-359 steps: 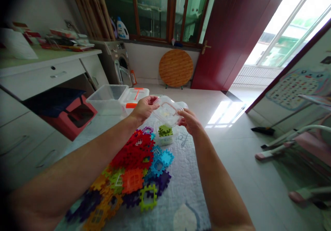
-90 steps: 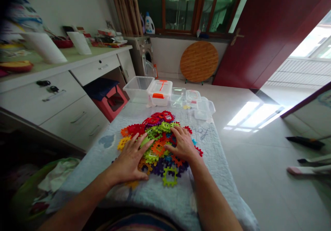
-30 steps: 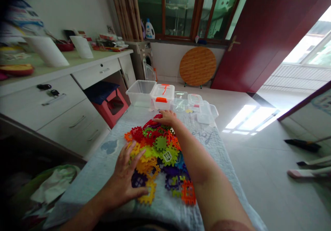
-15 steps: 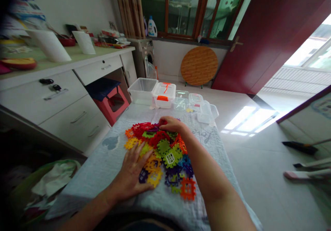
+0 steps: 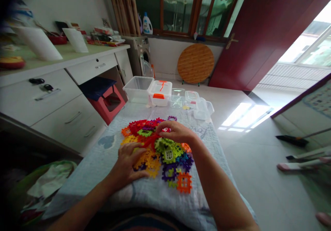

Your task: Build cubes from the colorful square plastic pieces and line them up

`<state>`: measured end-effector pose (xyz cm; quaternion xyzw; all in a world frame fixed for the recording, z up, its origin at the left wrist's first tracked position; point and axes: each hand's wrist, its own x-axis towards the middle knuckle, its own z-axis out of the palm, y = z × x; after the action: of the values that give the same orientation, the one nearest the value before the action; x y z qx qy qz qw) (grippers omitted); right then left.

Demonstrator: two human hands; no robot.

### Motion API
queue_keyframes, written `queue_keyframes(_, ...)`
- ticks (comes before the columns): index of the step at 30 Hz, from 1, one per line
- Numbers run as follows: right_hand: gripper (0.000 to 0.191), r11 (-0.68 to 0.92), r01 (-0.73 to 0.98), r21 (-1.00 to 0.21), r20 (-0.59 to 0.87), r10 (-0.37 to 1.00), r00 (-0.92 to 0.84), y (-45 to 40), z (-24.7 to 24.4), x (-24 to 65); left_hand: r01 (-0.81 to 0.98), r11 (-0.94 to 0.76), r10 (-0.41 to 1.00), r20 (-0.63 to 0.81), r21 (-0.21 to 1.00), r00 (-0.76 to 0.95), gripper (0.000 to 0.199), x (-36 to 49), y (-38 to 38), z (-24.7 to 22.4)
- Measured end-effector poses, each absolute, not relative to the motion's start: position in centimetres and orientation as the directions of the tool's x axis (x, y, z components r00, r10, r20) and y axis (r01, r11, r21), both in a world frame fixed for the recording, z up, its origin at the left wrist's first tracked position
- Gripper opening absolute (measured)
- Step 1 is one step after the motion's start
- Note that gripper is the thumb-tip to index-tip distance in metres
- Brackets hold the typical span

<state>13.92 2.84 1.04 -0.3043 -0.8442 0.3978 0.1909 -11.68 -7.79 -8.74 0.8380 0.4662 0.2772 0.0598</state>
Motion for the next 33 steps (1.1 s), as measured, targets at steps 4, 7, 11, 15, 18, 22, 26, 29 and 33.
queue_keyframes(4, 0.033, 0.305, 0.626, -0.718, 0.065, 0.924, -0.376, 2.1, -1.1, 19.6, 0.721, -0.515, 0.830, 0.480, 0.464, 0.284, 0.045, -13.1, -5.1, -6.7)
queue_keyframes(7, 0.067, 0.084, 0.755, -0.651, -0.098, 0.976, -0.192, 2.1, -3.4, 21.9, 0.722, -0.390, 0.893, 0.426, 0.571, 0.145, 0.063, -14.3, -0.8, -5.8)
queue_keyframes(11, 0.099, 0.041, 0.802, -0.596, -0.194, 0.962, -0.194, 2.7, -5.1, 20.8, 0.729, -0.246, 0.964, 0.079, 0.640, 0.255, 0.093, -14.9, 4.5, -6.2)
queue_keyframes(15, 0.103, 0.141, 0.709, -0.691, -0.162, 0.926, -0.342, 3.7, -5.3, 18.1, 0.673, -0.360, 0.877, -0.013, 0.646, 0.481, 0.097, -14.3, 6.0, -6.8)
queue_keyframes(18, 0.103, 0.187, 0.626, -0.757, -0.123, 0.900, -0.418, 4.1, -5.4, 16.8, 0.675, -0.403, 0.862, 0.009, 0.618, 0.507, 0.103, -13.8, 5.8, -7.1)
queue_keyframes(22, 0.108, 0.105, 0.470, -0.876, -0.152, 0.866, -0.476, 4.4, -6.0, 15.6, 0.618, -0.419, 0.857, 0.064, 0.665, 0.512, 0.102, -13.4, 5.6, -7.3)
queue_keyframes(26, 0.108, 0.102, 0.399, -0.911, -0.124, 0.856, -0.502, 4.6, -6.4, 14.7, 0.523, -0.423, 0.860, 0.144, 0.740, 0.490, 0.099, -12.9, 5.7, -7.5)
queue_keyframes(29, 0.103, 0.172, 0.371, -0.913, -0.046, 0.858, -0.511, 4.7, -6.5, 14.1, 0.484, -0.411, 0.879, 0.195, 0.773, 0.435, 0.100, -12.1, 6.0, -7.6)
queue_keyframes(33, 0.092, 0.236, 0.280, -0.931, 0.047, 0.835, -0.549, 5.0, -6.4, 13.2, 0.382, -0.361, 0.902, 0.214, 0.850, 0.375, 0.097, -11.1, 6.2, -7.2)
